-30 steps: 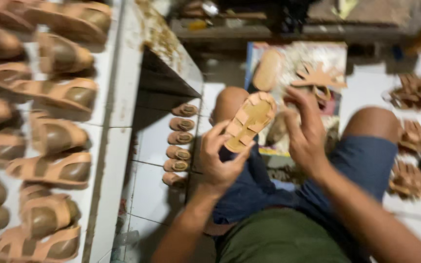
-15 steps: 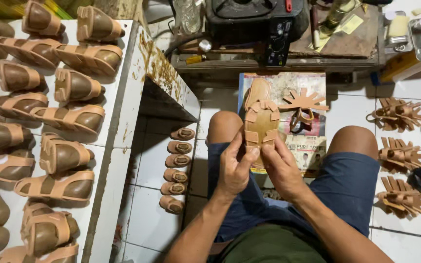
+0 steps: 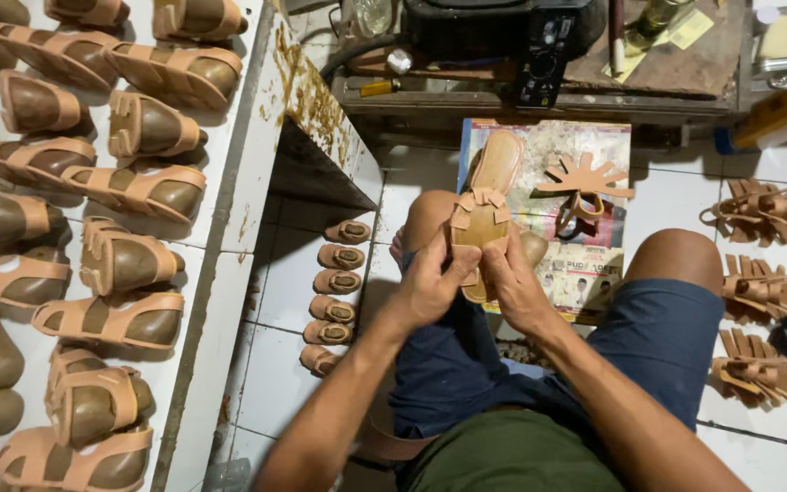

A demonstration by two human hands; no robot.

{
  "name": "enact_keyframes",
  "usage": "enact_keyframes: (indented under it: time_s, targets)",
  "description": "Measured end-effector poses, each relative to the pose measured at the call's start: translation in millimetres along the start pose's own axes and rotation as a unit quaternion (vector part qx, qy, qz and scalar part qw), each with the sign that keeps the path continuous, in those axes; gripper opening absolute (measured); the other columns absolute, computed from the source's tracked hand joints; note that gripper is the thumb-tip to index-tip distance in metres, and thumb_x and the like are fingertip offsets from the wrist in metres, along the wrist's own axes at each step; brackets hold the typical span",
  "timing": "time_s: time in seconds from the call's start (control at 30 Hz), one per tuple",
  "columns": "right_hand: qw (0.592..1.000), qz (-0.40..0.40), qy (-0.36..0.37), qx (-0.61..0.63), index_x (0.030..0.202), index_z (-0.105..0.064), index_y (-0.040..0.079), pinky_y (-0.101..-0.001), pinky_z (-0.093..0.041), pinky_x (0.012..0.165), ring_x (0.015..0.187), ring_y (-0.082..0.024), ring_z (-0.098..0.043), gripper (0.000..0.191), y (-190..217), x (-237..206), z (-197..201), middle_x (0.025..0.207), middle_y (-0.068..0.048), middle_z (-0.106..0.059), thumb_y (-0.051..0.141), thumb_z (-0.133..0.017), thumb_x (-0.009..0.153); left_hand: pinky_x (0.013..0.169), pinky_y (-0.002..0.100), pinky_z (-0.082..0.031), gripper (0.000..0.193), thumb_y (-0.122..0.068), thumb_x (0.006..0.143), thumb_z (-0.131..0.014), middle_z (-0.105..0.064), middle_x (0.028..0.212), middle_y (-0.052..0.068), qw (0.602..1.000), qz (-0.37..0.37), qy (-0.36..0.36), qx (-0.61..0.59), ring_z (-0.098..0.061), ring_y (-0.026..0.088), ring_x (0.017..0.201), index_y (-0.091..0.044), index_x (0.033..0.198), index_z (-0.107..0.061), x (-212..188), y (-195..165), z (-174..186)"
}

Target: The person sits on the workshop floor and assembles leather sandals by hand, fitting the cut strap uppers over wooden shoe lasts and pressing the straps into place on the soles. They work on one sandal at a time and place finished sandals on the low ledge beside them.

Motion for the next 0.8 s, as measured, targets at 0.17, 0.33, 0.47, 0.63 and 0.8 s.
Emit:
enact_keyframes:
  time_s: [0.17, 0.33, 0.47, 0.63, 0.8]
  targets:
    - [0.991, -0.067, 0.116, 0.017, 0.166, -0.007, 0.013, -0.042, -0.033, 0.117, 0.15, -0.027, -0.027, 0.078, 0, 19, -12, 0.164, -0.011, -0.022, 0.055, -0.032, 0.105, 0.095, 0.031, -0.052, 0.041, -0.028, 0.116, -0.049, -0.068, 0.119, 0.011, 0.995, 0.041, -0.006, -0.094, -0.061, 0.015, 0.107, 0.004, 0.138, -0.062, 9, 7, 26]
    - [0.993, -0.058, 0.097, -0.02, 0.158, -0.031, 0.007, -0.0413, -0.034, 0.118, 0.146, -0.029, -0.039, 0.069, -8, 29, -16, 0.156, -0.018, -0.04, 0.054, -0.028, 0.107, 0.085, 0.028, -0.056, 0.037, -0.03, 0.11, -0.053, -0.073, 0.108, 0.007, 0.997, -0.012, -0.064, 0.034, -0.067, 0.012, 0.098, 0.0, 0.129, -0.064, 1, -10, 34]
    - [0.994, -0.014, 0.1, -0.049, 0.155, -0.034, 0.004, -0.0394, -0.035, 0.119, 0.14, -0.028, -0.046, 0.059, -13, 18, -27, 0.147, -0.017, -0.05, 0.044, -0.038, 0.111, 0.083, 0.028, -0.055, 0.036, -0.028, 0.107, -0.055, -0.073, 0.11, 0.007, 0.99, 0.057, 0.008, -0.128, -0.066, 0.011, 0.096, -0.001, 0.128, -0.065, -1, -6, 33]
    - [0.976, 0.111, 0.088, -0.163, 0.156, -0.045, 0.003, -0.0357, -0.038, 0.104, 0.123, -0.028, -0.049, 0.052, 22, 3, -18, 0.146, -0.017, -0.048, 0.025, -0.051, 0.109, 0.081, 0.031, -0.057, 0.032, -0.028, 0.107, -0.057, -0.076, 0.104, 0.014, 0.997, -0.021, -0.027, 0.072, -0.072, 0.017, 0.093, 0.0, 0.115, -0.071, -7, -23, 40]
    - [0.983, 0.055, 0.112, -0.134, 0.132, -0.067, 0.003, -0.0263, -0.054, 0.075, 0.095, -0.015, -0.064, 0.04, 44, 10, 9, 0.115, -0.009, -0.064, 0.022, -0.07, 0.097, 0.074, 0.036, -0.057, 0.031, -0.029, 0.101, -0.065, -0.074, 0.093, 0.02, 0.977, -0.091, -0.049, 0.185, -0.075, 0.029, 0.084, 0.0, 0.111, -0.07, -6, -33, 23]
Point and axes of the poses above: each hand's wrist, its own x-axis towards the middle knuckle, its own z-axis out of the back of the hand, y = z × x, the point moved 8 cm from there along x, towards the middle knuckle
